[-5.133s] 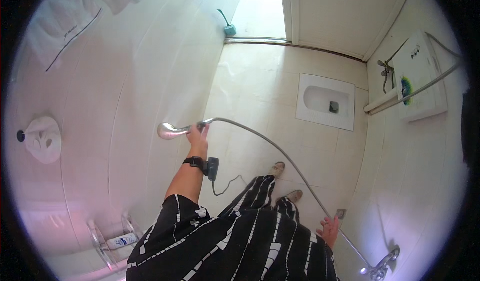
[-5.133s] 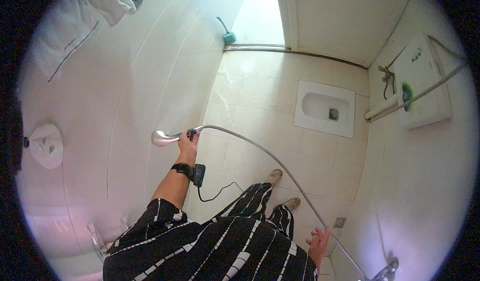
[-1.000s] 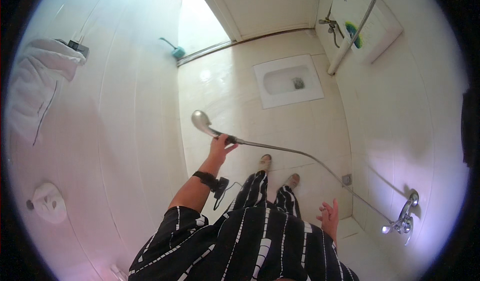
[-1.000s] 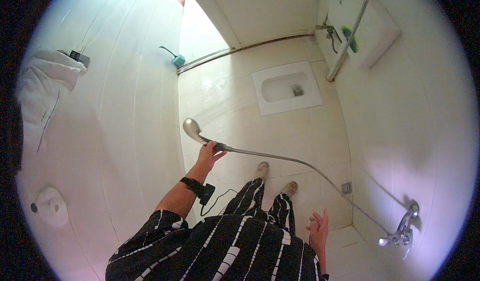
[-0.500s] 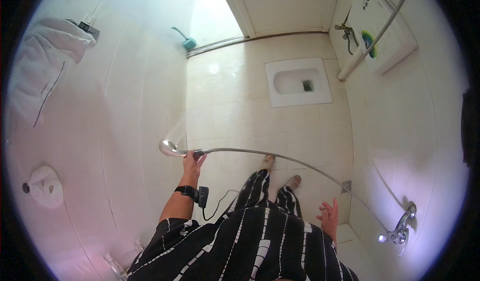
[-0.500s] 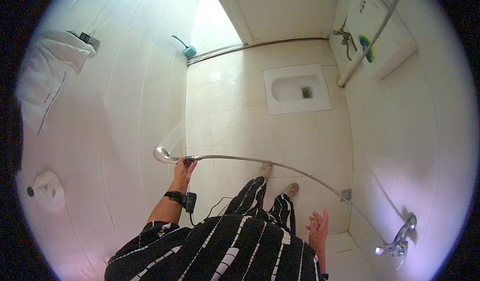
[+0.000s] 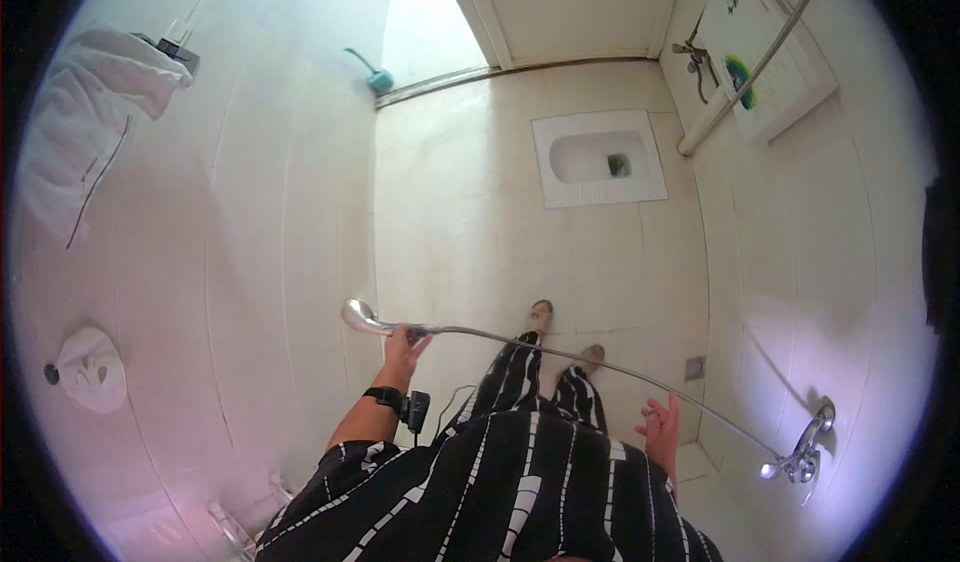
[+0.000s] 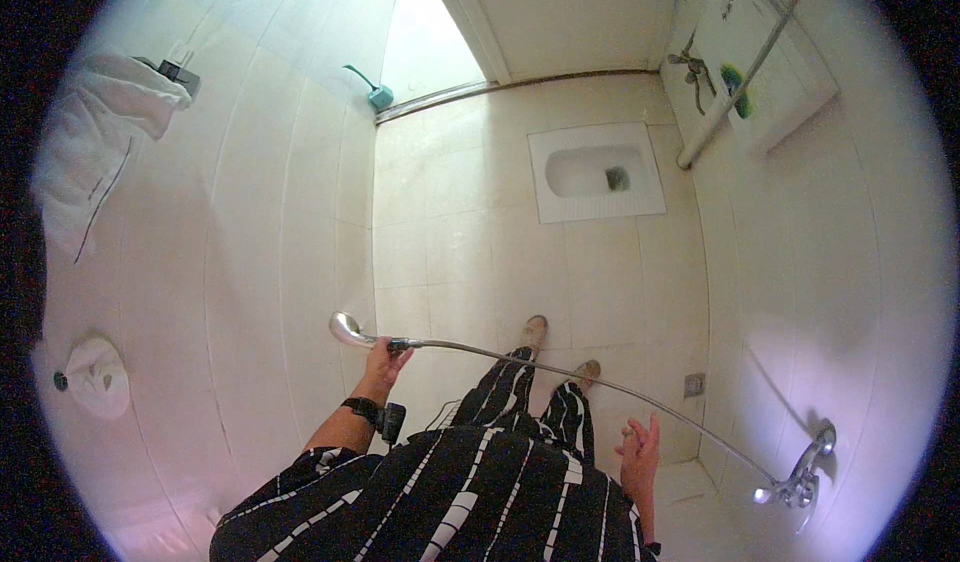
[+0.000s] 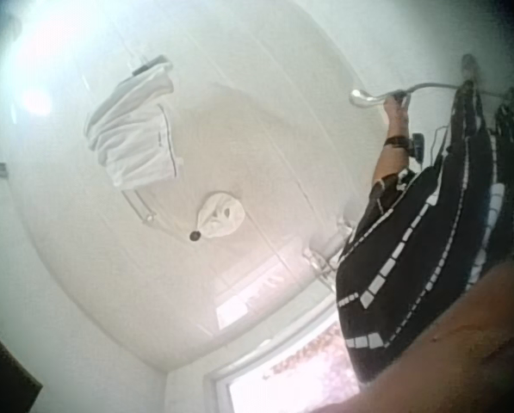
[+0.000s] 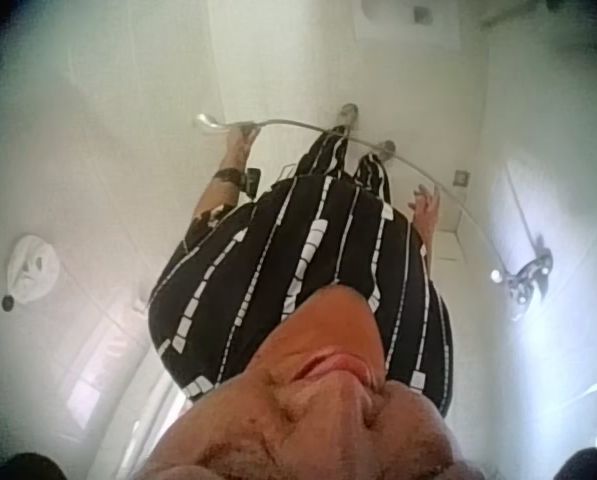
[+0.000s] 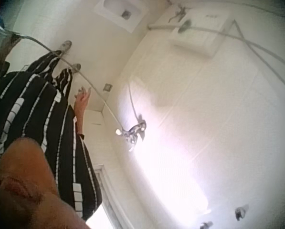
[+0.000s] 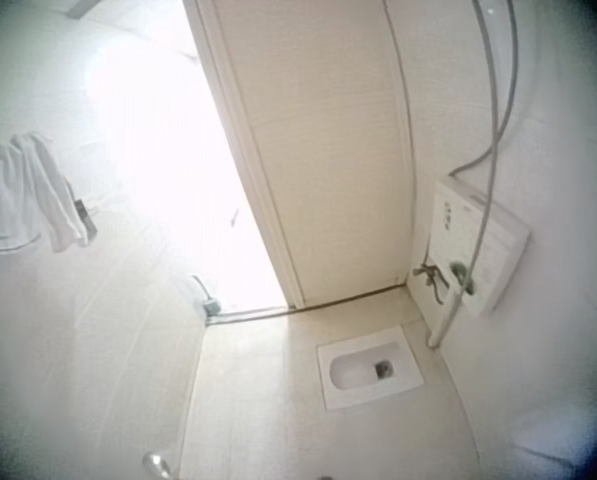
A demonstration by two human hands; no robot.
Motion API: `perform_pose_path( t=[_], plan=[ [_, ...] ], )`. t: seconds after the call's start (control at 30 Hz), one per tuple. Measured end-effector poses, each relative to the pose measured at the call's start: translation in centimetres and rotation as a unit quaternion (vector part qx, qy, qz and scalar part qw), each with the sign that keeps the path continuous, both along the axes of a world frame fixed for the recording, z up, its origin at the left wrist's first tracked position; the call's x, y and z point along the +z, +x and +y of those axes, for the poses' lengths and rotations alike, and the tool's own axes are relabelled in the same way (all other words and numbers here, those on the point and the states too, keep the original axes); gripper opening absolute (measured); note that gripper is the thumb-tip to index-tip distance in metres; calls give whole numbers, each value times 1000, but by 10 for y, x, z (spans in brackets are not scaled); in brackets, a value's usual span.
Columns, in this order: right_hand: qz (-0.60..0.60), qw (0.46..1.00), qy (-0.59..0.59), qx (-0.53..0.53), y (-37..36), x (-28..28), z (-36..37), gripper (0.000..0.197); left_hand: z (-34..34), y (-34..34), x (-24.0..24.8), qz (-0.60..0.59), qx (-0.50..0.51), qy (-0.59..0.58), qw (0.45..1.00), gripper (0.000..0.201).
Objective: The recorder uses a squeegee to clean water off the bathroom floor and walls.
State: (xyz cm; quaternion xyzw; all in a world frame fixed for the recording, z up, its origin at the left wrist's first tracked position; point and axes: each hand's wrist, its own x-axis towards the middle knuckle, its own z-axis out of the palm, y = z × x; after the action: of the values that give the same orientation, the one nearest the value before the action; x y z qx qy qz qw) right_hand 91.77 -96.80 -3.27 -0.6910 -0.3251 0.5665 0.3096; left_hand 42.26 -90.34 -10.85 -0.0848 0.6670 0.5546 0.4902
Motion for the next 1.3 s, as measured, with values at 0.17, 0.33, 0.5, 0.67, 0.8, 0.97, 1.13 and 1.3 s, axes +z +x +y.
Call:
perform_pose_path(
  t=[0.17,0.33,0.5,0.67,0.8,0.97,1.13,1.3],
  plan=[
    [-2,1000,-2,-9,0,0,-5,53,16,48,3,-52,-96,14,994,10],
    [-7,1000,8,-12,-2,-1,-10,53,35,73,4,-66,-169,13,983,9],
    [-10,1000,13,-17,1,-7,-16,52,42,70,3,-75,-199,48,976,9],
    [-9,999,2,-34,-4,-1,-14,53,40,33,-9,-17,-153,76,985,9],
    [-3,999,2,-40,-3,-4,-13,54,50,17,-17,-22,-57,68,996,10],
    [-4,999,-5,-43,-3,-6,-12,54,66,25,-22,-58,3,118,991,8],
    [-1,999,4,-34,-4,-5,-13,54,84,54,-28,-90,-50,125,987,8],
    [-2,999,10,-36,-5,-4,-16,54,99,92,-15,-111,-123,105,980,7]
  ],
)
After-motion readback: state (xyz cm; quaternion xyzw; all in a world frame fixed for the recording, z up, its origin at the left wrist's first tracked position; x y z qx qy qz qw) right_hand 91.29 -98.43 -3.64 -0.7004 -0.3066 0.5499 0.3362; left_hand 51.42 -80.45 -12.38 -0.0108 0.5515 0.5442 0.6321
